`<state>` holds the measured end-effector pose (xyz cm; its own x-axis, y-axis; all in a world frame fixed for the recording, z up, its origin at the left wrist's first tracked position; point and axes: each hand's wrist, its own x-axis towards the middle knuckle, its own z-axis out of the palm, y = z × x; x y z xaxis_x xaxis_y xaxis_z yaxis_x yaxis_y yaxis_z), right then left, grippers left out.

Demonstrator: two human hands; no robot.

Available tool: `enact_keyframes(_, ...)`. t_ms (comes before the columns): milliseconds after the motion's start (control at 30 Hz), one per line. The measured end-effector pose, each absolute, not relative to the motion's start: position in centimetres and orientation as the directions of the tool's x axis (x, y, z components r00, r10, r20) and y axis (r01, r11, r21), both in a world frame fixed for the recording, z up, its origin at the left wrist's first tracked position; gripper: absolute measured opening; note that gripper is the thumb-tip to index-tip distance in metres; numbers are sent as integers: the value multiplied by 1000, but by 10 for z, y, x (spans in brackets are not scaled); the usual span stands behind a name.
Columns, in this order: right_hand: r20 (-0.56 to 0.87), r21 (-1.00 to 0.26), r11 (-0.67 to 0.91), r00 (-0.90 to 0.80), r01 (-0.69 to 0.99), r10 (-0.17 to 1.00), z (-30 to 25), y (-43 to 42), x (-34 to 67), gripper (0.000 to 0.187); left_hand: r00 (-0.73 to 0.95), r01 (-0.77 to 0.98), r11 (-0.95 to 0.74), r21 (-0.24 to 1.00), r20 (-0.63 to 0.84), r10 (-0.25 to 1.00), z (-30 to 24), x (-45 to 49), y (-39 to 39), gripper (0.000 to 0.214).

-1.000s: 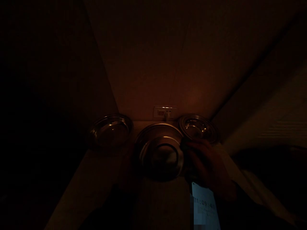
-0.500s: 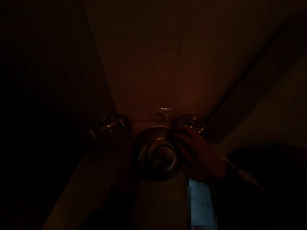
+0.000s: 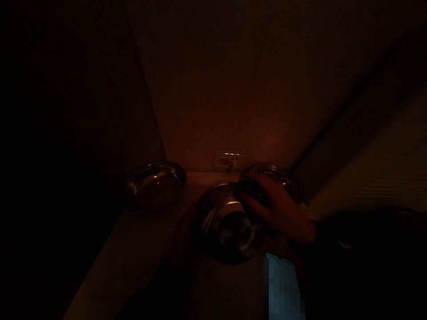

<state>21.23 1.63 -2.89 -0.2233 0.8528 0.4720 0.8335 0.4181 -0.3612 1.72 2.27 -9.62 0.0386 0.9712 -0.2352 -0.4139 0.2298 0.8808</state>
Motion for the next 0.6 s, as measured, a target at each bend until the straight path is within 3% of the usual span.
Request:
enact_keyframes(100,532,-338,377,-155,862,832,-24,12,228,39,27,-401,309,862,-326,945,-88,13,21,23)
enact_keyframes(200,591,-188,332,-163,924,790,-20,6,231,31,21,-389,267,882,-281,959,-89,14,20,21)
enact_keyframes(333,563,-92,348,-240,933,791,-28,0,216,36,61,-406,273,872,-272,960,-96,19,23,42)
enact_keyframes(433,514,-154,393,-266,906,815,-35,-5,209,41,46,-391,258,883,-262,964,-99,16,24,41)
enact_keyframes(600,411,-396,389,-218,832,885,-35,-10,222,34,-40,-212,92,973,-103,994,-106,6,23,29)
